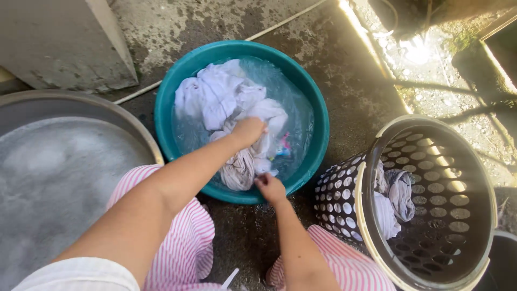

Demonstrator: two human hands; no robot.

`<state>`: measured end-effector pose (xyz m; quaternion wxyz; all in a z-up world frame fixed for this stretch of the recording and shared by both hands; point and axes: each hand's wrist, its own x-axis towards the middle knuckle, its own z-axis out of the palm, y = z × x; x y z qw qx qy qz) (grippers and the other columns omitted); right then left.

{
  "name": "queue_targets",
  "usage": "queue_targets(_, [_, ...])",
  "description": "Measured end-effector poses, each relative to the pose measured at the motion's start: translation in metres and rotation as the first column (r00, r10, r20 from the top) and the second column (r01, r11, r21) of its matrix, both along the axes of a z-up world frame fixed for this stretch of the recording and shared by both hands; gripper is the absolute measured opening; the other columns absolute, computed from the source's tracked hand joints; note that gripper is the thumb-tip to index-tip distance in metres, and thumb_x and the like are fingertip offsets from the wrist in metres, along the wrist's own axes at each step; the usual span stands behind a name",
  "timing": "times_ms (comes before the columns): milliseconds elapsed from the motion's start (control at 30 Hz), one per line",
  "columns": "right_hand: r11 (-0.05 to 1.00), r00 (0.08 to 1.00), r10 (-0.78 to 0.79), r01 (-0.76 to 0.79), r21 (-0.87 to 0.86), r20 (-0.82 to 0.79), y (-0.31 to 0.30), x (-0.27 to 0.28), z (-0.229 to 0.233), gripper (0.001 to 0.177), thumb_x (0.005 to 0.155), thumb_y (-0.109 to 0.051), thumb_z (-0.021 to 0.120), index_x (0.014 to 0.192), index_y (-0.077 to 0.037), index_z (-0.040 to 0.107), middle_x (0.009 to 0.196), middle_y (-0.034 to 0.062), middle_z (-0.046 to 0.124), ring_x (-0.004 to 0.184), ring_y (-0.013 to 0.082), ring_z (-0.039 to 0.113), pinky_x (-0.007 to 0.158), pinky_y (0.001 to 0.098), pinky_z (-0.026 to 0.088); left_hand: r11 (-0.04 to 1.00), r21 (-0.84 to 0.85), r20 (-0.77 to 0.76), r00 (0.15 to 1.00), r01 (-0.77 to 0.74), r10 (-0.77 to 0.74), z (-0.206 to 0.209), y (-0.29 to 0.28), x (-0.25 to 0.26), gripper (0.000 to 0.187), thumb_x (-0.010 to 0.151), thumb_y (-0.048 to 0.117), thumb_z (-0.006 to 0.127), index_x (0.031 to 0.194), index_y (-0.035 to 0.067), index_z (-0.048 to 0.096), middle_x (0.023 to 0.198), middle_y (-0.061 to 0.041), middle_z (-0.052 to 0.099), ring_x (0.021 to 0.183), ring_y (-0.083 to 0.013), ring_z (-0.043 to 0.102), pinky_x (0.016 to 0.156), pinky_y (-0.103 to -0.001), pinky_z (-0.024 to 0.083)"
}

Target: Hand-washing and wringing out laundry in a basin.

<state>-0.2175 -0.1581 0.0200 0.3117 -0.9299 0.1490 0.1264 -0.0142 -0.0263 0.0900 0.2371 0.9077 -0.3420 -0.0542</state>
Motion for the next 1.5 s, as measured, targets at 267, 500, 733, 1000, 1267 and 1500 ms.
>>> queue_targets(267, [0.936, 0.927, -0.259, 0.171, 0.308, 0.271, -0.035, 0.030, 0.104, 0.072, 0.071, -0.035, 0.093, 0.122, -0.001, 0.055, 0.106, 0.0124, 0.069, 0.091, 0.0236, 0.070, 0.079, 0.0374, 0.060, 0.864, -0.445, 0.325, 0.941, 0.236, -0.090, 0.202, -0.030, -0.034, 0.027, 0.098, 0.028, 0.063, 0.089, 0.002, 0.063, 0.089, -0.021, 0.065, 0.092, -0.0422, 0.064, 0.078, -0.053, 0.050])
queue_targets(500, [0.926, 0.870, -0.340, 0.242, 0.290, 0.357, -0.041, 0.025, 0.170, 0.035, 0.094, -0.028, 0.069, 0.118, -0.002, 0.072, 0.095, 0.0144, 0.074, 0.082, 0.0215, 0.069, 0.072, 0.0362, 0.055, 0.719, -0.684, 0.097, 0.993, 0.119, -0.072, 0.226, -0.037, -0.052, 0.038, 0.093, 0.035, 0.068, 0.111, 0.002, 0.064, 0.110, -0.020, 0.070, 0.105, -0.0345, 0.070, 0.090, -0.043, 0.055])
queue_targets(733, [0.656, 0.764, -0.515, 0.059, 0.753, 0.389, -0.036, 0.037, 0.209, 0.025, 0.105, -0.025, 0.056, 0.112, -0.004, 0.067, 0.094, -0.0008, 0.073, 0.080, 0.0073, 0.067, 0.068, 0.0244, 0.054, 0.967, -0.246, -0.456, 0.888, -0.067, -0.055, 0.108, 0.014, -0.118, 0.115, 0.077, 0.048, 0.090, 0.152, -0.005, 0.021, 0.143, -0.030, 0.044, 0.130, -0.0414, 0.048, 0.108, -0.042, 0.039])
queue_targets(1000, [0.833, 0.902, -0.427, 0.361, 0.418, 0.072, -0.050, 0.028, 0.266, 0.059, 0.102, -0.053, 0.057, 0.103, 0.005, 0.069, 0.085, 0.0160, 0.067, 0.071, 0.0268, 0.063, 0.059, 0.0354, 0.048, 0.879, -0.476, -0.012, 0.999, 0.036, -0.047, 0.130, 0.018, -0.095, 0.031, 0.089, 0.010, 0.067, 0.118, 0.003, 0.070, 0.126, -0.021, 0.064, 0.118, -0.0380, 0.064, 0.100, -0.043, 0.053])
queue_targets(1267, [0.982, 0.989, 0.143, -0.147, -0.115, -0.043, -0.072, 0.028, 0.036, 0.083, 0.089, -0.044, 0.066, 0.154, -0.001, 0.037, 0.158, 0.0251, 0.040, 0.146, 0.0398, 0.040, 0.120, 0.0446, 0.033, 0.979, 0.153, -0.474, 0.859, -0.135, 0.193, -0.110, -0.021, -0.122, 0.057, 0.105, 0.048, 0.049, 0.146, 0.008, 0.052, 0.136, -0.026, 0.064, 0.122, -0.0436, 0.062, 0.107, -0.048, 0.048])
queue_targets(1500, [0.975, 0.969, 0.128, -0.162, -0.152, -0.213, -0.072, 0.017, 0.059, 0.099, 0.079, -0.050, 0.081, 0.155, -0.006, 0.037, 0.166, 0.0255, 0.021, 0.152, 0.0458, 0.023, 0.124, 0.0466, 0.027, 0.846, 0.481, -0.396, 0.918, 0.231, -0.025, -0.229, -0.027, -0.094, 0.033, 0.087, 0.015, 0.059, 0.114, 0.004, 0.074, 0.125, -0.022, 0.069, 0.115, -0.0371, 0.068, 0.098, -0.045, 0.055])
